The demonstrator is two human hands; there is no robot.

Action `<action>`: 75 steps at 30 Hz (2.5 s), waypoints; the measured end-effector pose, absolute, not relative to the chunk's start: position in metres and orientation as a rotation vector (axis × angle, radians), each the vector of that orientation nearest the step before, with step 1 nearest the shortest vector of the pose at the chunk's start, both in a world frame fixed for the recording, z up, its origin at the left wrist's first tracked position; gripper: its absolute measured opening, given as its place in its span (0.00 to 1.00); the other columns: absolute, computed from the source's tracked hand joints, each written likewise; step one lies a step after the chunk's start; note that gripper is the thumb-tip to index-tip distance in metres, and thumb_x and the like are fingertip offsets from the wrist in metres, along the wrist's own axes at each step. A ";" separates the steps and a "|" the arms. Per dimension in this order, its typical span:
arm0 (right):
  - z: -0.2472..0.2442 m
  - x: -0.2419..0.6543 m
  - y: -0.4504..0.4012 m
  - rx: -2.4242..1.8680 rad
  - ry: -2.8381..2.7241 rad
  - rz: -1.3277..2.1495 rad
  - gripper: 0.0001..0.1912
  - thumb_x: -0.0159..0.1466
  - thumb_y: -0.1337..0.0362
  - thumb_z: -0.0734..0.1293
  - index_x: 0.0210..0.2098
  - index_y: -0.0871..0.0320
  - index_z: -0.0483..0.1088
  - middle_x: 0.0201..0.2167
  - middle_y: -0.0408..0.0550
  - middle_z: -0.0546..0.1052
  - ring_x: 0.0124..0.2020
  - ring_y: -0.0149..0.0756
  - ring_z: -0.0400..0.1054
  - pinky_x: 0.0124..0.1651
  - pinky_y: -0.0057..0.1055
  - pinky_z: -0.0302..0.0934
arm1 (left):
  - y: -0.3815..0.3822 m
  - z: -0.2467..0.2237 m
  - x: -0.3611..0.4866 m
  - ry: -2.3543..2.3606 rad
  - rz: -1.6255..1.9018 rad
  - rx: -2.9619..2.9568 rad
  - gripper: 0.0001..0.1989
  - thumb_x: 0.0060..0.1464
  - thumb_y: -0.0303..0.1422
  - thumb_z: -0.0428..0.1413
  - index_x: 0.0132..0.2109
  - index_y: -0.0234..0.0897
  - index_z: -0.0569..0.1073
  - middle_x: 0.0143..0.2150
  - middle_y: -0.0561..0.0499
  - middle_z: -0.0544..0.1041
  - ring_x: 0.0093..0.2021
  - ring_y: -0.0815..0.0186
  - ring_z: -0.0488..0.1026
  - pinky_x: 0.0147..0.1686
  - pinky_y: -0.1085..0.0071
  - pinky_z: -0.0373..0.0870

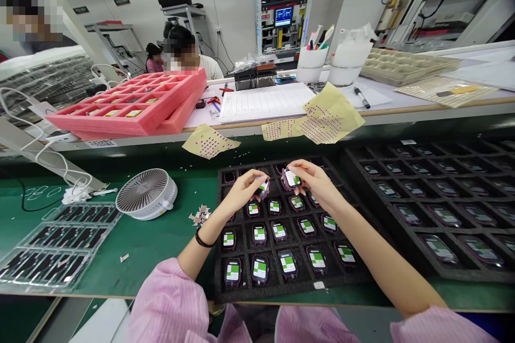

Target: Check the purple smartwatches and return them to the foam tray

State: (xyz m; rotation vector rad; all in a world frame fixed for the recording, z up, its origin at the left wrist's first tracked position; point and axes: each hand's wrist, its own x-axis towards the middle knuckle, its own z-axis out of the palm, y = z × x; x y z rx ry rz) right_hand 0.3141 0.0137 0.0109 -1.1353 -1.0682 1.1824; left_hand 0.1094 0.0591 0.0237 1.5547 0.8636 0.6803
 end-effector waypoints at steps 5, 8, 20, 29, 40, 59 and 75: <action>0.012 0.315 0.015 -1.082 -1.114 1.233 0.17 0.56 0.52 0.72 0.39 0.56 0.70 0.27 0.42 0.72 0.20 0.30 0.68 0.16 0.24 0.53 | 0.059 0.024 0.110 0.862 0.684 1.557 0.19 0.53 0.49 0.56 0.40 0.36 0.71 0.31 0.54 0.71 0.26 0.72 0.67 0.22 0.78 0.65; 0.013 0.316 0.016 -1.024 -1.167 1.264 0.20 0.55 0.54 0.72 0.43 0.55 0.68 0.31 0.44 0.72 0.26 0.34 0.73 0.17 0.24 0.56 | 0.059 0.023 0.110 0.860 0.683 1.553 0.19 0.53 0.49 0.56 0.41 0.36 0.71 0.31 0.53 0.71 0.26 0.73 0.66 0.22 0.78 0.65; 0.013 0.314 0.015 -1.040 -1.152 1.210 0.20 0.53 0.55 0.74 0.41 0.55 0.68 0.32 0.45 0.73 0.24 0.32 0.70 0.16 0.24 0.54 | 0.059 0.024 0.109 0.871 0.685 1.559 0.19 0.53 0.49 0.56 0.40 0.36 0.71 0.30 0.54 0.70 0.26 0.72 0.66 0.22 0.78 0.67; 0.015 0.316 0.014 -1.128 -1.027 1.162 0.16 0.54 0.53 0.73 0.34 0.56 0.69 0.26 0.42 0.73 0.16 0.25 0.61 0.15 0.24 0.46 | 0.059 0.024 0.109 0.891 0.663 1.592 0.17 0.55 0.46 0.54 0.42 0.36 0.71 0.31 0.53 0.71 0.27 0.72 0.68 0.21 0.79 0.65; 0.016 0.316 0.015 -1.038 -1.115 1.206 0.26 0.46 0.60 0.78 0.41 0.56 0.67 0.32 0.44 0.73 0.24 0.30 0.68 0.17 0.23 0.51 | 0.060 0.024 0.109 0.884 0.661 1.594 0.19 0.54 0.48 0.55 0.42 0.36 0.71 0.32 0.53 0.70 0.28 0.71 0.67 0.23 0.78 0.68; 0.018 0.321 0.014 -1.008 -1.095 1.342 0.20 0.55 0.57 0.73 0.44 0.55 0.69 0.36 0.46 0.74 0.28 0.34 0.72 0.18 0.23 0.55 | 0.060 0.023 0.108 0.859 0.656 1.595 0.20 0.54 0.49 0.55 0.42 0.36 0.70 0.31 0.53 0.71 0.28 0.71 0.67 0.24 0.77 0.68; 0.015 0.318 0.015 -0.999 -1.085 1.269 0.23 0.49 0.62 0.77 0.42 0.56 0.68 0.31 0.42 0.71 0.23 0.26 0.64 0.16 0.21 0.49 | 0.063 0.017 0.107 0.794 0.716 1.575 0.20 0.54 0.44 0.57 0.48 0.36 0.68 0.36 0.52 0.73 0.28 0.72 0.70 0.24 0.77 0.65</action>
